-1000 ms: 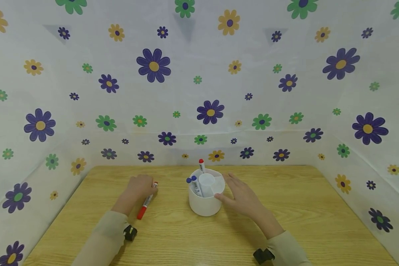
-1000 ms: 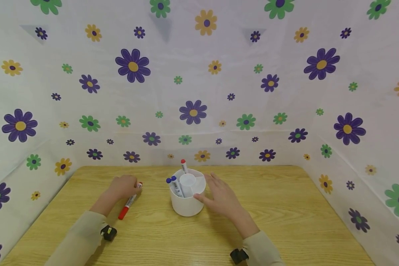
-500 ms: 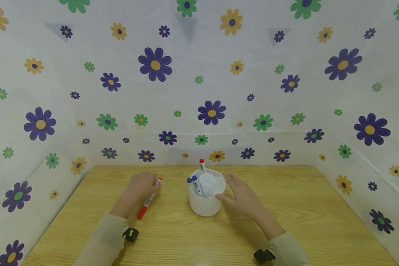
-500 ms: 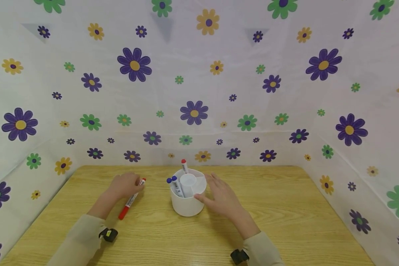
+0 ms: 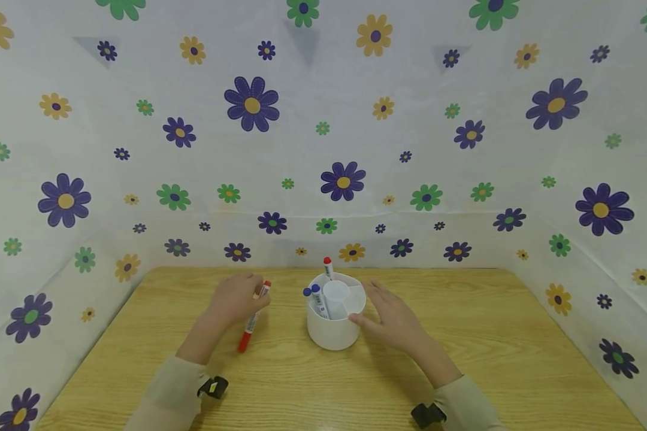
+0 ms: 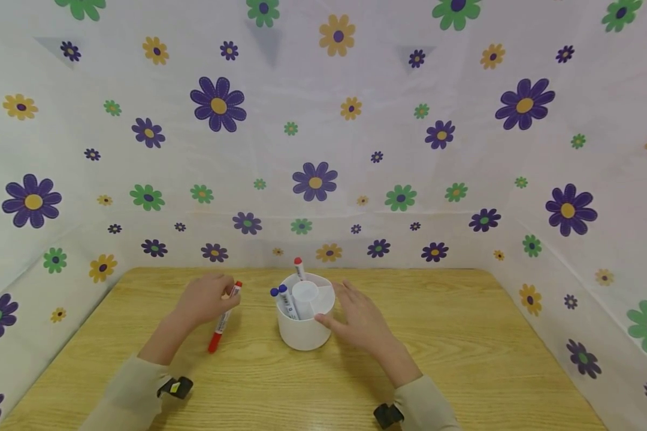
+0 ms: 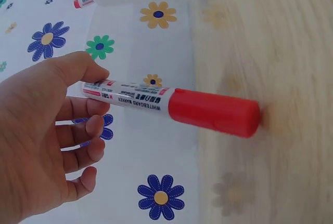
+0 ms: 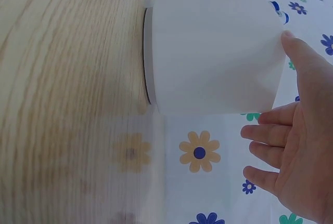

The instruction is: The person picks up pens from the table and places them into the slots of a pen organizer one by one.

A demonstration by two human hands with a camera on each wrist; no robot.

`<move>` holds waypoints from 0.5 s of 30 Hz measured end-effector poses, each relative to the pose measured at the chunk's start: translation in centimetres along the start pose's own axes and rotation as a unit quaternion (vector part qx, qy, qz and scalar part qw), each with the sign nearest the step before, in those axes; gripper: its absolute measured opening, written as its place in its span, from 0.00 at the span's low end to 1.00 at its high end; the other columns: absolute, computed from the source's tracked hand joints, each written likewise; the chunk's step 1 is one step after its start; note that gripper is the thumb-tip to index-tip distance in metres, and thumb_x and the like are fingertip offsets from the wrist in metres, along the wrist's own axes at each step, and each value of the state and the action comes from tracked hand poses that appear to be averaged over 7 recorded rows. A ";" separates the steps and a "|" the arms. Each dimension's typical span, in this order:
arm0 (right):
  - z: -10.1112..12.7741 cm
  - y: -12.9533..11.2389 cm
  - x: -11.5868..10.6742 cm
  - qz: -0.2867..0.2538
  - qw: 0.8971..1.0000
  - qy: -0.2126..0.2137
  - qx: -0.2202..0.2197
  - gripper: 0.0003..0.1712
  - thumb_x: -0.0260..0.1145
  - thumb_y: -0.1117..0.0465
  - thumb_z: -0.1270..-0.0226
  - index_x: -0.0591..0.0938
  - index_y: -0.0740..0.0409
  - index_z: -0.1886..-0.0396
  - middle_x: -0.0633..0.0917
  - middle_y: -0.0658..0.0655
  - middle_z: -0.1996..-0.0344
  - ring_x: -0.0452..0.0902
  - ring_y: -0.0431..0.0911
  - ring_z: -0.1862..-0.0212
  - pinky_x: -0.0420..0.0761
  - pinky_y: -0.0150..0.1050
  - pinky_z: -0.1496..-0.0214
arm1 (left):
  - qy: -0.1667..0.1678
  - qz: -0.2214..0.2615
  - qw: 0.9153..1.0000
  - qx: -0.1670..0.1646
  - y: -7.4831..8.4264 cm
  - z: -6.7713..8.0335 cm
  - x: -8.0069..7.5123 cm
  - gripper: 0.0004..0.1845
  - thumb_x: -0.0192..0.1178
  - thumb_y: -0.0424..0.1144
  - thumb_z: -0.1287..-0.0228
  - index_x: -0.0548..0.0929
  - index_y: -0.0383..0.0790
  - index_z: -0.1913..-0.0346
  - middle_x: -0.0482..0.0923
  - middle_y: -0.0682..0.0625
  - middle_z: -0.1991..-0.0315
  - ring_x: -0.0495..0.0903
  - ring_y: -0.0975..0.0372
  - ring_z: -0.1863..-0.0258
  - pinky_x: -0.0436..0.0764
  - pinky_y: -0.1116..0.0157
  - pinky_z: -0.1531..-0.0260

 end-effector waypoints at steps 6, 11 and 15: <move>0.0 0.0 0.0 0.002 1.000 0.002 -0.003 0.48 0.57 0.33 0.35 0.59 0.57 0.25 0.65 0.61 0.27 0.57 0.60 0.25 0.63 0.60 0.29 | 0.076 0.022 0.997 0.016 1.6 0.6 -2.2 0.11 0.59 0.51 0.41 0.77 0.47 0.70 0.74 0.55 0.72 0.68 0.62 0.73 0.71 0.63 0.68; 0.0 0.0 -0.1 -0.003 1.000 0.003 -0.003 0.48 0.58 0.34 0.35 0.59 0.56 0.25 0.65 0.60 0.27 0.57 0.60 0.25 0.62 0.60 0.29 | 0.161 0.042 0.985 0.050 3.0 1.1 -4.4 0.10 0.62 0.47 0.42 0.77 0.45 0.71 0.74 0.53 0.75 0.66 0.63 0.75 0.68 0.68 0.73; 0.0 0.0 -0.1 -0.007 1.000 -0.001 0.000 0.48 0.58 0.34 0.35 0.59 0.56 0.25 0.65 0.60 0.27 0.56 0.59 0.25 0.62 0.60 0.28 | 0.222 0.060 0.970 0.080 4.2 1.6 -5.9 0.08 0.62 0.44 0.44 0.77 0.45 0.71 0.75 0.52 0.75 0.69 0.63 0.74 0.71 0.68 0.72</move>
Point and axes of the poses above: each hand's wrist, its own z-axis away from the middle knuckle, its own x-axis out of the palm, y = z × x, the point moved 10 cm from there along -z, towards the middle knuckle
